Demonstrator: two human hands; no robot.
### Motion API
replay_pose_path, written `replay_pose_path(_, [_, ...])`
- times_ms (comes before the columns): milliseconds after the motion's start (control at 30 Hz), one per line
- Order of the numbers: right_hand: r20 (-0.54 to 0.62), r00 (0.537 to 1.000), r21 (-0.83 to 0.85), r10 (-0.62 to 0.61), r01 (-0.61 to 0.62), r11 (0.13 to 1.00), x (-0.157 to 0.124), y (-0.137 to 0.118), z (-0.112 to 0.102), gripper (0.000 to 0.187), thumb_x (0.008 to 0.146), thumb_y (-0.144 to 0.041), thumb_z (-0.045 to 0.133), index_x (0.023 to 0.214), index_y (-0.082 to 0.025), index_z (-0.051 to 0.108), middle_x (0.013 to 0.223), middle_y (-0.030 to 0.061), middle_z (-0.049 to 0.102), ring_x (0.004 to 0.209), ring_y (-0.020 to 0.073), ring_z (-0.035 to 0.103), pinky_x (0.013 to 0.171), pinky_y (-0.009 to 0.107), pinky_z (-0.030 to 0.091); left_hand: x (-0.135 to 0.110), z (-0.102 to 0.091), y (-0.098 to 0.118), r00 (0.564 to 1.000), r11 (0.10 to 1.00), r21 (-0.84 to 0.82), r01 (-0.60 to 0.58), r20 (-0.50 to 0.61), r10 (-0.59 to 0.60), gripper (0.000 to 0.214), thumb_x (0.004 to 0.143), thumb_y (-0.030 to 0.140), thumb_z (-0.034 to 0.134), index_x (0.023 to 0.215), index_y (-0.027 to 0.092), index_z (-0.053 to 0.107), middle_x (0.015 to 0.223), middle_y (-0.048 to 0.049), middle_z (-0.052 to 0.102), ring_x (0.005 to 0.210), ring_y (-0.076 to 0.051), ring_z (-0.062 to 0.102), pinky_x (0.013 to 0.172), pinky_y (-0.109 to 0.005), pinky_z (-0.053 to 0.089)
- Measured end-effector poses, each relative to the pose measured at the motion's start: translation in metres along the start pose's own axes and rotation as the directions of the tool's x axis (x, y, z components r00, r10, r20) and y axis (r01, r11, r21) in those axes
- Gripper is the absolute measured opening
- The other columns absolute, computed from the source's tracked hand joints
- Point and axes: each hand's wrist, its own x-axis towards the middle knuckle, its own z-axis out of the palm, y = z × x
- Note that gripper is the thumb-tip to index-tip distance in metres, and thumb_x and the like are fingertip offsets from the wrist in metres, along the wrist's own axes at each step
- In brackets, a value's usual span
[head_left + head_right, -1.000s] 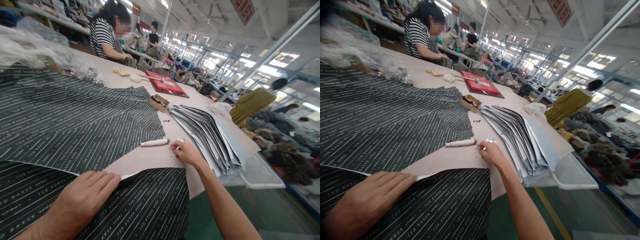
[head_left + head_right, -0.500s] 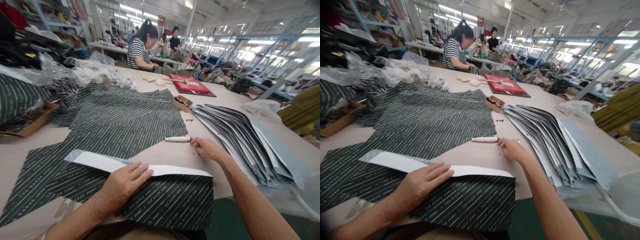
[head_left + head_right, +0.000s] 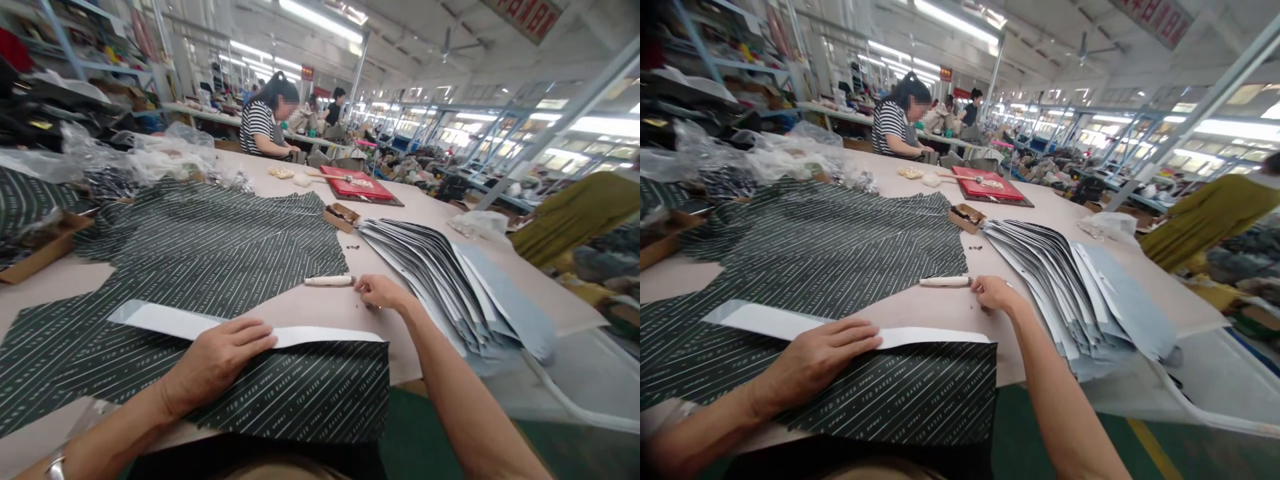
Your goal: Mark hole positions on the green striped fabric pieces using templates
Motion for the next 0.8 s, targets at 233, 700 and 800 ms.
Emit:
replay_pose_path(233, [-0.133,0.991,0.112,0.013,0.002,0.994,-0.007,0.001,0.009,0.04,0.066,-0.001,0.061,0.101,-0.017,0.072,0.074,-0.0006,0.073,0.069,0.0142,0.066,0.066,0.023,0.046,-0.001,0.0,0.001,0.999,0.998,0.056,-0.023,-0.025,0.024,0.037,0.099,0.007,0.041,0.121,0.02,0.068,0.115,-0.0064,0.074,0.109,-0.019,0.069,0.092,-0.033,0.062])
replay_pose_path(700, [-0.117,0.973,0.64,-0.198,0.226,0.734,-0.051,-0.095,0.046,0.02,0.081,-0.032,0.068,0.095,-0.018,0.069,0.086,0.002,0.073,0.077,0.0151,0.068,0.072,0.029,0.055,0.02,0.019,0.035,0.989,0.988,-0.108,0.107,0.116,-0.094,0.03,0.098,0.015,0.052,0.125,0.019,0.061,0.124,-0.0073,0.067,0.116,-0.024,0.06,0.094,-0.039,0.05])
replay_pose_path(800, [0.015,0.967,0.643,-0.253,0.184,0.743,-0.051,-0.121,0.063,0.015,0.084,-0.025,0.063,0.096,-0.019,0.07,0.086,0.0011,0.073,0.078,0.0136,0.068,0.072,0.026,0.054,0.013,0.017,0.035,0.988,0.98,-0.169,0.108,0.126,-0.087,0.032,0.1,0.019,0.046,0.128,0.016,0.06,0.13,-0.0084,0.066,0.123,-0.026,0.057,0.096,-0.04,0.049])
